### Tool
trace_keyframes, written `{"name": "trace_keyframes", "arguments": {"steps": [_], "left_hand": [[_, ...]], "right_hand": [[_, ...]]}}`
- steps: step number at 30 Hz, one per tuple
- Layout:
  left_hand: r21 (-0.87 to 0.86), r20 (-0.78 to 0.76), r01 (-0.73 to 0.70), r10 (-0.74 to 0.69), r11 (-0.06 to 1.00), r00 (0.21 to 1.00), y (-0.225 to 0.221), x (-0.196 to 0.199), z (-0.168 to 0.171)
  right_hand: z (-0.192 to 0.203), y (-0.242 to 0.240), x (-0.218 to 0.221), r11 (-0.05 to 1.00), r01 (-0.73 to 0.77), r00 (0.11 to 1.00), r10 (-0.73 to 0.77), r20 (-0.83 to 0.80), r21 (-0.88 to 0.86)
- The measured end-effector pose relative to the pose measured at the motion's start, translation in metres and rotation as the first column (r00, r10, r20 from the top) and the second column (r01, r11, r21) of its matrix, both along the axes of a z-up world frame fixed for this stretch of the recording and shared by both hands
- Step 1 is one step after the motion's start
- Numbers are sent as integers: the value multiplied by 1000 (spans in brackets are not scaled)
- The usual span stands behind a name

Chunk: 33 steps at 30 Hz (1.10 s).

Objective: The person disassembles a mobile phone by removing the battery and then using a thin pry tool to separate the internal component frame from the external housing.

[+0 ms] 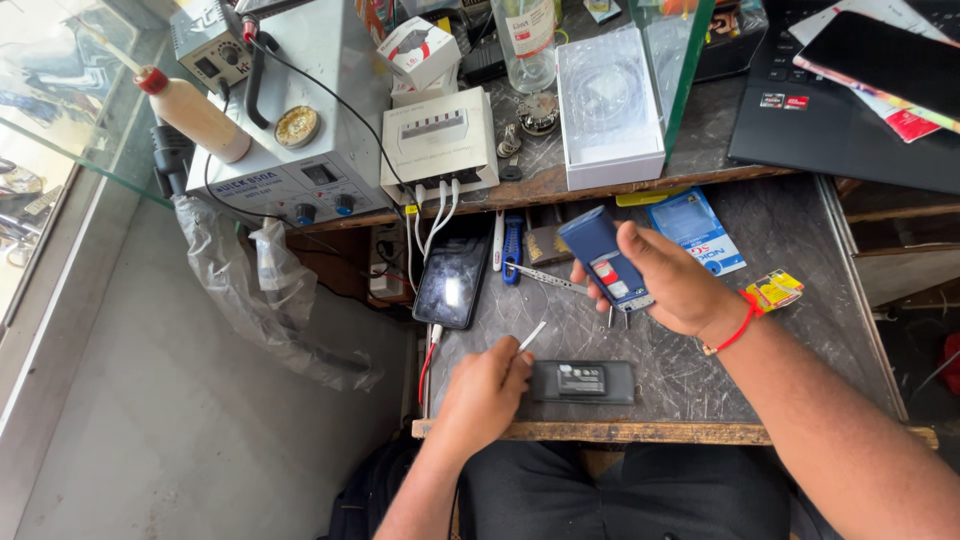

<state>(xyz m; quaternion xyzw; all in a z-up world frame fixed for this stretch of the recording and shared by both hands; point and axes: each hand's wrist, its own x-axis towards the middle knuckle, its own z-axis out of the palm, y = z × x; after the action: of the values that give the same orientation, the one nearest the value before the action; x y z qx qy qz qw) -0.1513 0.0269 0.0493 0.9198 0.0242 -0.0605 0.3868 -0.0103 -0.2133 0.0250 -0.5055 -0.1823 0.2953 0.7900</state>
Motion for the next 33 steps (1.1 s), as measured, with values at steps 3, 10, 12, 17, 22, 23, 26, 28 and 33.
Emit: {"name": "trace_keyframes", "arguments": {"steps": [3,10,12,17,22,23,26,28,33], "left_hand": [[4,46,50,-50,999,998,-2,10,-2],[541,183,179,-323,822,928,9,72,-5],[614,-27,282,-338,737,941,1,88,2],[605,-260,354,-244,713,934,-15,95,38],[15,250,65,-67,998,966,-28,107,57],[-134,307,38,5,990,952,-34,110,53],[-194,383,91,-10,977,924,-51,122,41],[-402,300,102,26,910,954,-53,126,29],[-639,269,101,99,763,958,-50,121,-5]], "right_hand": [[7,-3,1,990,55,991,-39,-125,131],[17,2,0,990,110,994,-107,-31,84],[18,3,-1,991,116,993,-115,-26,62],[16,7,-3,991,129,991,-128,-31,35],[6,7,0,992,110,993,-107,-42,54],[4,9,0,993,100,994,-97,-43,66],[6,12,0,994,92,995,-90,-43,59],[8,12,0,993,103,994,-100,-47,52],[1,17,-4,993,93,990,-84,-113,76]]}}
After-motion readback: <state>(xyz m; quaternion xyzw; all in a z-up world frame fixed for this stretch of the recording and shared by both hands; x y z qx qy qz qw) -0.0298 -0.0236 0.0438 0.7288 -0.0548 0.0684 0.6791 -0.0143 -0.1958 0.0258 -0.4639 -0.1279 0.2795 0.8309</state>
